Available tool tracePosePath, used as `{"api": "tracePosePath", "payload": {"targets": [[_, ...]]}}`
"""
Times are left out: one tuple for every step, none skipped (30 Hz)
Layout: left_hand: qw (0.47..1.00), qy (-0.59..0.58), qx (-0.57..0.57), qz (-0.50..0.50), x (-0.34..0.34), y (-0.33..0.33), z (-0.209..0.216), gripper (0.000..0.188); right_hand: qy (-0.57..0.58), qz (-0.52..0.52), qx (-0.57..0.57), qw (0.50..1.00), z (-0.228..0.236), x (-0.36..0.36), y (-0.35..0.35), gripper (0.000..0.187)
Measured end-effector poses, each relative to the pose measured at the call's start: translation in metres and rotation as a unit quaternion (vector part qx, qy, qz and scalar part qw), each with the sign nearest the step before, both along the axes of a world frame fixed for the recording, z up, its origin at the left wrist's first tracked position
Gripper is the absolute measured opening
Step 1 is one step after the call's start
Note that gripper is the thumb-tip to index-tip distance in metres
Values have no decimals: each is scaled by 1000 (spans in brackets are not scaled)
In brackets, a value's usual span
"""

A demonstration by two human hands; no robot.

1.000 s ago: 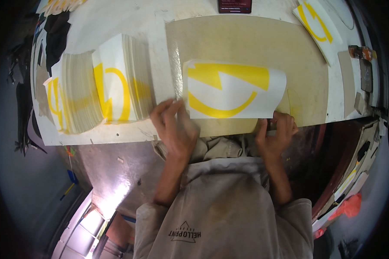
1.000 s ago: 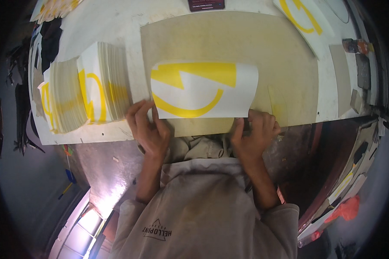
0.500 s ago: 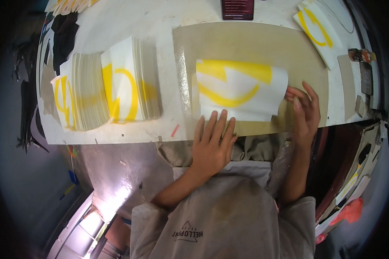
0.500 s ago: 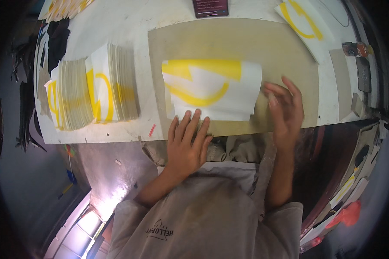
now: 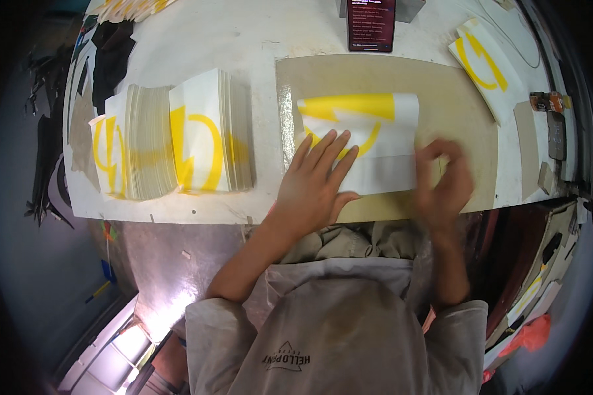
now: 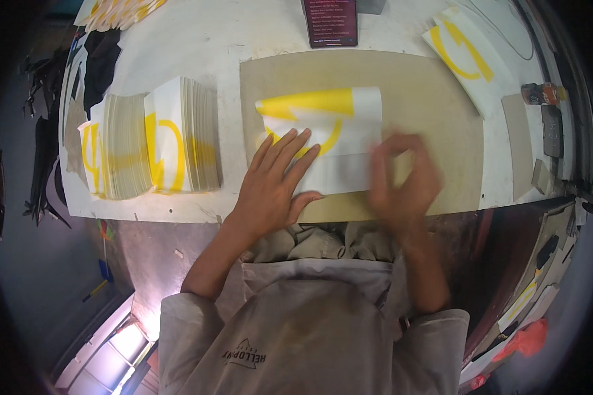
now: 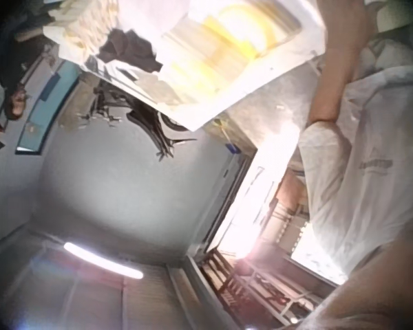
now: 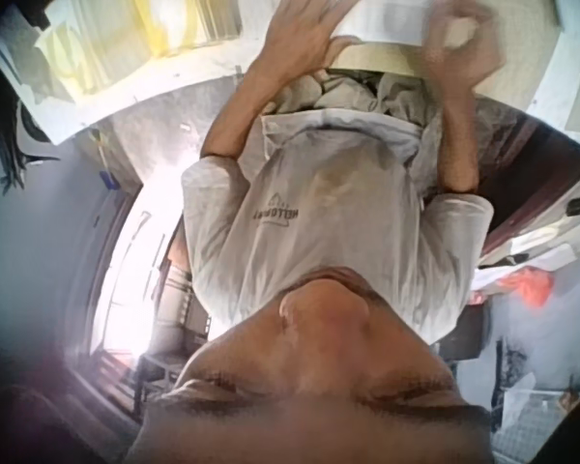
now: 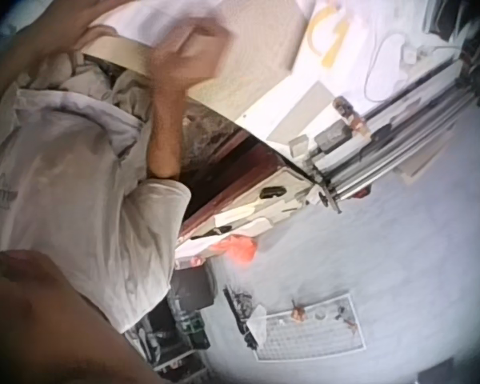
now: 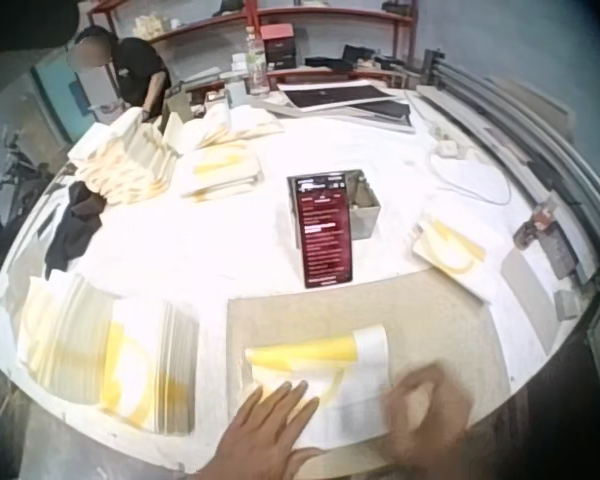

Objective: The person repeatedly places yellow arrow stickers onto white sheets, smooths them with a small tool, and stacks the finished sheets. The process is repeated continuously across many identical units.

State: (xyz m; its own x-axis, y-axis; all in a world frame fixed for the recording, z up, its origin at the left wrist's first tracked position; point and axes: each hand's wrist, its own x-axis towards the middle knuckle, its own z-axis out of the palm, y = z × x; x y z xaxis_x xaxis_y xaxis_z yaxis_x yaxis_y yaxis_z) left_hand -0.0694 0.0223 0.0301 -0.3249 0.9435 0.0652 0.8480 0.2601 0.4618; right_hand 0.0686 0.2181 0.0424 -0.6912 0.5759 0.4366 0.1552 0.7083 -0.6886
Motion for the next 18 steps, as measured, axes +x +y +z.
{"api": "tracePosePath", "payload": {"targets": [[1000, 0, -4, -10, -3, 1, -1, 72, -10, 114, 23, 993, 7, 4, -17, 29], [1000, -1, -8, -21, -6, 3, 0, 77, -20, 173, 48, 983, 2, -3, -27, 33], [1000, -14, -10, -21, -8, 4, 0, 77, -31, 232, 73, 969, -4, -7, -33, 37], [999, -23, -12, -18, -8, 4, -1, 77, -69, 221, 87, 969, -8, -13, -31, 37], [999, -34, -13, -14, -8, 3, -1, 77, -109, 211, 103, 966, -12, -23, -25, 38], [999, -31, -17, 1, -7, 2, 0, 79, -148, 200, 118, 961, -15, -32, -22, 38], [999, -27, -20, 17, -5, 1, 1, 80, -186, 206, 121, 953, -19, -31, -12, 41], [999, -23, -23, 34, -4, 0, 2, 82, -202, 204, 124, 950, -20, -29, -6, 43], [999, -16, -23, 33, -4, -2, 1, 82, -219, 202, 126, 946, -19, -28, -2, 45], [999, -11, -23, 29, -4, -4, -3, 81, -237, 198, 128, 943, -18, -28, 0, 47], [999, -6, -23, 26, -4, -5, -5, 81, -251, 199, 132, 938, -18, -28, 1, 50], [999, 0, -26, 26, -5, -5, -6, 79, -266, 194, 148, 933, -16, -29, -1, 50], [999, 5, -31, 25, -4, -6, -7, 78, -281, 188, 163, 927, -11, -30, -4, 51], [999, 10, -35, 25, -4, -7, -9, 76, -295, 182, 177, 921, -8, -32, -7, 51], [999, 21, -40, 22, -3, -8, -10, 75, -302, 191, 187, 915, -6, -35, -9, 51], [998, 35, -45, 19, -3, -7, -11, 73, -308, 198, 197, 910, -3, -40, -10, 52], [998, 48, -49, 15, -3, -6, -12, 72, -314, 205, 207, 904, -3, -44, -10, 52], [997, 44, -55, 19, -2, -7, -13, 72, -305, 228, 210, 901, -8, -50, -9, 53]]}}
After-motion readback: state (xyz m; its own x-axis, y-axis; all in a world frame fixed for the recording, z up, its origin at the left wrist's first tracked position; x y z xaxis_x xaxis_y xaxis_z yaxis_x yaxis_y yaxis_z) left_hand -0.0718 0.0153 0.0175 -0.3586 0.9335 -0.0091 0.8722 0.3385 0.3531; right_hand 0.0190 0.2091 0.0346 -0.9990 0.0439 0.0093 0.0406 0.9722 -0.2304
